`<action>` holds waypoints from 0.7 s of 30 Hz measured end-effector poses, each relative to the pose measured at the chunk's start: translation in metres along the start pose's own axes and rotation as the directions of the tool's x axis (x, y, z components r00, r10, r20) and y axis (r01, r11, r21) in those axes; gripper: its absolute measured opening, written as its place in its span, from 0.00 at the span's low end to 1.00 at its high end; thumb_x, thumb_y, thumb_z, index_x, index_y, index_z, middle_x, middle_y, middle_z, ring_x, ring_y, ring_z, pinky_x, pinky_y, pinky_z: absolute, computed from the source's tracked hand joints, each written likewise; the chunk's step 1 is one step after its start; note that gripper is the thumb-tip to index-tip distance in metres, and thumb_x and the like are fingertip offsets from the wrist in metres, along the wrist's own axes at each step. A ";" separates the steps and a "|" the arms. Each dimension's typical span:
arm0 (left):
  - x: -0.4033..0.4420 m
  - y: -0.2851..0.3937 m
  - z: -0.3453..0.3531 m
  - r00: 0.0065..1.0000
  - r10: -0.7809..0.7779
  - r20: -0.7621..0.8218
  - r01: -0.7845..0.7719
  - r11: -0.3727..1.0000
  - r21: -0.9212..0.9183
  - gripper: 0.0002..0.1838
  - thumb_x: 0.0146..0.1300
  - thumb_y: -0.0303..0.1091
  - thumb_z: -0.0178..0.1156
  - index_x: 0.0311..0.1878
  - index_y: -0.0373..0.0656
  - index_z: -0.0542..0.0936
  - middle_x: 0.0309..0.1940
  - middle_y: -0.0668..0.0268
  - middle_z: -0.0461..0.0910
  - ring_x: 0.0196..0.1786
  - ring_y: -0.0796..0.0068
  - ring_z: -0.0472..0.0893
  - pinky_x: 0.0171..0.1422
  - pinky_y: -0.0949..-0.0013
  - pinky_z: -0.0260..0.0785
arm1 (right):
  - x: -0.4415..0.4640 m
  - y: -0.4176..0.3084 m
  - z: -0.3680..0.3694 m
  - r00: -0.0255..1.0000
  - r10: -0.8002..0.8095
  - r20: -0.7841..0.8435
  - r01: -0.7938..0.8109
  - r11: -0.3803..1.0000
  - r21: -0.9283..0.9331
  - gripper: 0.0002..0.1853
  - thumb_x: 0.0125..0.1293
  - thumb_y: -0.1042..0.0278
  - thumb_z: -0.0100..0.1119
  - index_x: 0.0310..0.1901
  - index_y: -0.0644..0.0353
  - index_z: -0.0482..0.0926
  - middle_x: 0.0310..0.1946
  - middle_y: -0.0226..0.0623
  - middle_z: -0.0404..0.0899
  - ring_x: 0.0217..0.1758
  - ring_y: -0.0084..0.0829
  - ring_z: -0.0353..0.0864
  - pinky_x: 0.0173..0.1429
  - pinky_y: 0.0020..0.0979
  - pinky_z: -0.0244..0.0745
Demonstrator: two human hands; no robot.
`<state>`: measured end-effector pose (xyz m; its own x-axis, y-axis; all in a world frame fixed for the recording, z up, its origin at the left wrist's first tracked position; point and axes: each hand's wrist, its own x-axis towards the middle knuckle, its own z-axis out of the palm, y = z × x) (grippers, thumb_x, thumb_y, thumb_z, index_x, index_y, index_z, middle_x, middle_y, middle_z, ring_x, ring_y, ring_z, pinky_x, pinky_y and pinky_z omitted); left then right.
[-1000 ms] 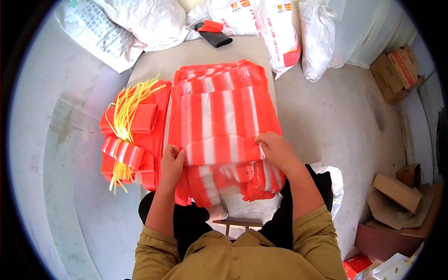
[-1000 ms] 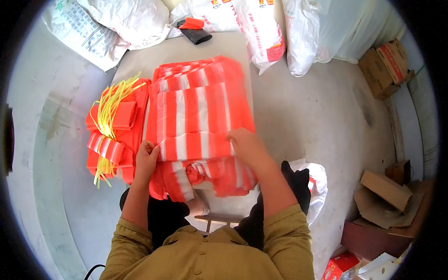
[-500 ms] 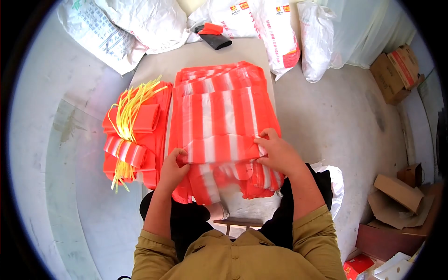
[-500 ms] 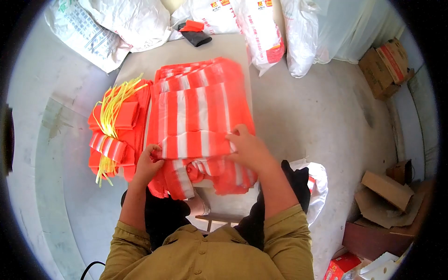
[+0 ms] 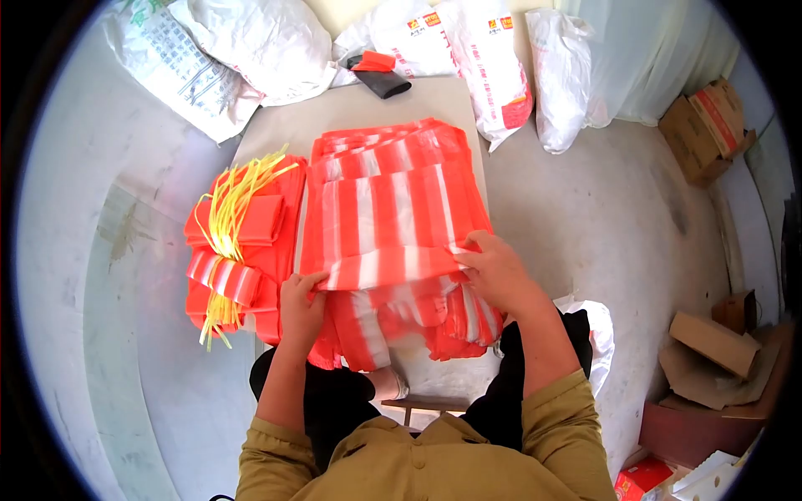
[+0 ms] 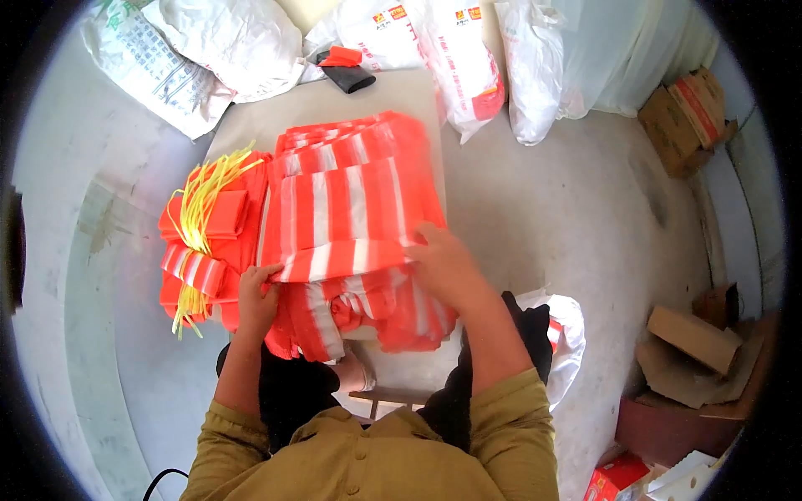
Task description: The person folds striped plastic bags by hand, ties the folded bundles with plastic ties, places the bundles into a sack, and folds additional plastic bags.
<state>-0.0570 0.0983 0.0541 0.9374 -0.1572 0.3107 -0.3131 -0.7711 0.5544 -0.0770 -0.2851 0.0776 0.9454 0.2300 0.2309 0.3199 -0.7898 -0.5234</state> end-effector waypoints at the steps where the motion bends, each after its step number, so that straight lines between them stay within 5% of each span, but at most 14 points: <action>1: 0.001 0.000 -0.002 1.000 -0.002 -0.001 0.002 1.000 -0.004 0.17 0.60 0.18 0.63 0.52 0.42 0.87 0.40 0.59 0.77 0.50 0.56 0.76 0.58 0.58 0.70 | -0.001 0.004 -0.002 0.999 -0.031 -0.021 0.031 1.000 -0.002 0.13 0.64 0.72 0.70 0.51 0.55 0.89 0.60 0.39 0.79 0.60 0.46 0.80 0.63 0.44 0.78; 4: 0.002 0.003 -0.015 1.000 0.000 0.031 0.002 0.998 -0.070 0.12 0.60 0.20 0.65 0.47 0.40 0.86 0.41 0.59 0.77 0.51 0.56 0.76 0.59 0.59 0.69 | -0.004 0.012 -0.011 0.998 -0.026 -0.065 0.034 0.993 0.117 0.11 0.65 0.72 0.69 0.49 0.57 0.88 0.60 0.38 0.81 0.62 0.43 0.79 0.63 0.42 0.77; 7: 0.011 -0.010 -0.021 0.994 0.091 0.060 -0.075 0.972 -0.224 0.06 0.66 0.22 0.65 0.45 0.39 0.83 0.39 0.64 0.78 0.48 0.66 0.78 0.55 0.65 0.70 | 0.000 0.019 -0.015 0.993 0.108 -0.045 -0.078 0.898 0.434 0.08 0.68 0.72 0.66 0.47 0.60 0.86 0.51 0.38 0.85 0.54 0.38 0.81 0.59 0.39 0.77; 10: 0.022 -0.010 -0.016 0.896 -0.273 0.350 0.440 0.656 -0.614 0.04 0.72 0.27 0.64 0.46 0.38 0.81 0.37 0.70 0.79 0.43 0.79 0.77 0.49 0.72 0.70 | 0.015 0.008 -0.027 0.904 0.354 0.239 -0.427 0.749 0.507 0.12 0.71 0.64 0.64 0.49 0.62 0.84 0.42 0.43 0.86 0.47 0.41 0.85 0.54 0.39 0.78; 13: 0.039 -0.010 -0.007 0.888 -0.338 0.313 0.452 0.772 -0.447 0.07 0.75 0.32 0.63 0.48 0.38 0.80 0.35 0.74 0.78 0.39 0.86 0.74 0.45 0.76 0.69 | 0.024 0.008 -0.016 0.911 0.387 0.143 -0.411 0.822 0.395 0.15 0.73 0.58 0.62 0.49 0.63 0.83 0.36 0.44 0.86 0.43 0.41 0.86 0.50 0.40 0.77; 21: 0.052 -0.028 0.027 0.910 -0.382 0.163 0.415 0.835 -0.362 0.07 0.75 0.32 0.63 0.47 0.38 0.79 0.36 0.72 0.79 0.39 0.84 0.74 0.45 0.75 0.69 | 0.032 0.016 0.013 0.901 0.434 -0.023 -0.385 0.821 0.422 0.21 0.74 0.57 0.61 0.61 0.61 0.78 0.53 0.55 0.85 0.57 0.53 0.84 0.63 0.43 0.78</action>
<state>0.0044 0.0949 0.0340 0.9972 0.0510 -0.0547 0.0726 -0.4854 0.8712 -0.0406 -0.2831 0.0655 0.9889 -0.1486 -0.0001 -0.0747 -0.4966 -0.8647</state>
